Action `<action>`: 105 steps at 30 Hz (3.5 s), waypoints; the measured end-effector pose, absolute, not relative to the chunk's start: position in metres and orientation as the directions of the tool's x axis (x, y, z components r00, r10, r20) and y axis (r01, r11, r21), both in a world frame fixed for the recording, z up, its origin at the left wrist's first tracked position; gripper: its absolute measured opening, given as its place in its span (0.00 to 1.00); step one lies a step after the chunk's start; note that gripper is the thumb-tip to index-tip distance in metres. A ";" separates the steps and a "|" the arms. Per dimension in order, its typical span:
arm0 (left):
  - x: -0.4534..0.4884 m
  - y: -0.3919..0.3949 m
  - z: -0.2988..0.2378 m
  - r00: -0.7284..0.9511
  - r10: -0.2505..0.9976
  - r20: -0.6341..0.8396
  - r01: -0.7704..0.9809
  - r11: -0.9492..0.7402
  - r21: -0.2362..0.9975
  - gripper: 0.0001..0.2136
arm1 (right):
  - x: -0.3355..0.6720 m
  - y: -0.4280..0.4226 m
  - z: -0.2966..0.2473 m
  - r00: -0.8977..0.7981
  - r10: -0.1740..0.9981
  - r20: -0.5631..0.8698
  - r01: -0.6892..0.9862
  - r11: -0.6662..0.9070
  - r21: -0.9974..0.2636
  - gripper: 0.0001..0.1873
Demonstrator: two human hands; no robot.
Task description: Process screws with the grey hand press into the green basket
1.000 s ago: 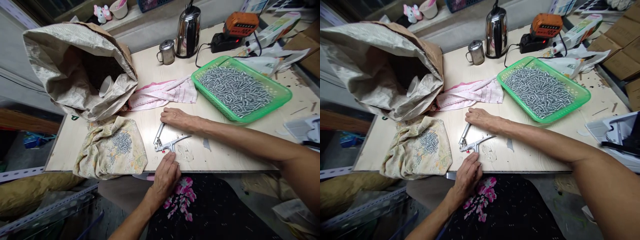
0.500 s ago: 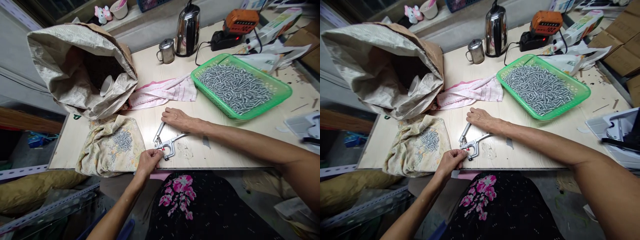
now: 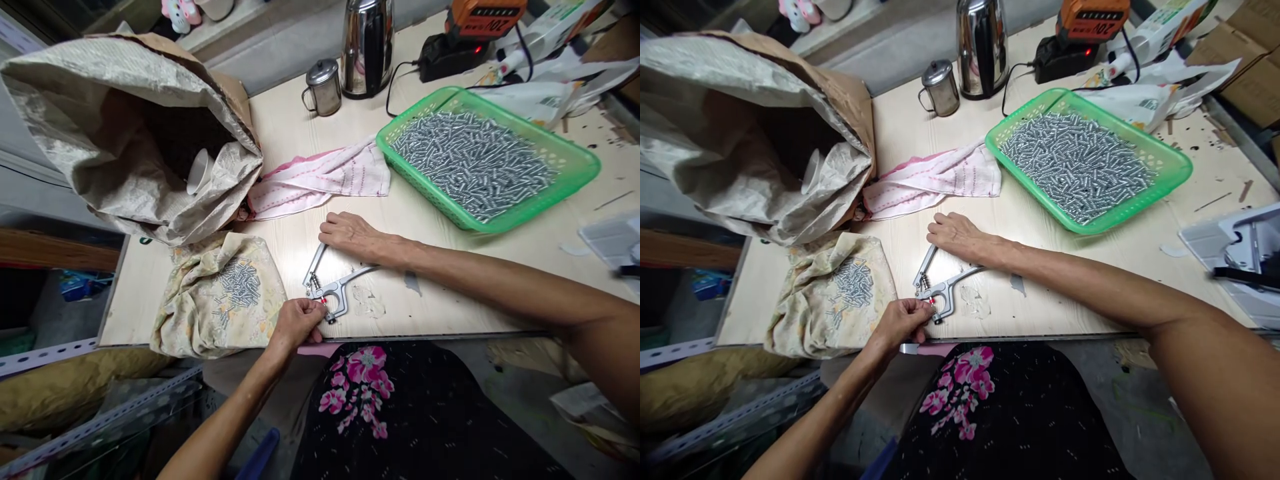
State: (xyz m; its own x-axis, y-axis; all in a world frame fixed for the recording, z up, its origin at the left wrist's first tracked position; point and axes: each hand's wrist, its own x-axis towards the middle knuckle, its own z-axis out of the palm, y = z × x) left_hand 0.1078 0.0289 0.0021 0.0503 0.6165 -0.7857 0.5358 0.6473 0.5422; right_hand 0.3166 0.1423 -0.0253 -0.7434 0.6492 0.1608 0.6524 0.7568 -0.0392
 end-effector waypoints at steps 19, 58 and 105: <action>0.119 0.018 0.013 0.024 0.613 -0.790 0.537 0.658 0.527 0.07 | 0.338 0.119 -0.019 -0.749 0.651 0.121 0.653 0.757 -0.029 0.11; 0.125 -0.003 0.019 0.376 0.921 -0.098 0.842 -0.296 0.452 0.11 | 0.361 0.017 -0.007 -0.566 0.817 0.110 0.756 0.568 -0.326 0.23; 0.150 -0.053 -0.022 0.710 0.601 0.368 0.435 -0.784 0.442 0.15 | 0.269 0.058 0.013 -0.964 0.265 0.036 0.254 0.948 -0.191 0.04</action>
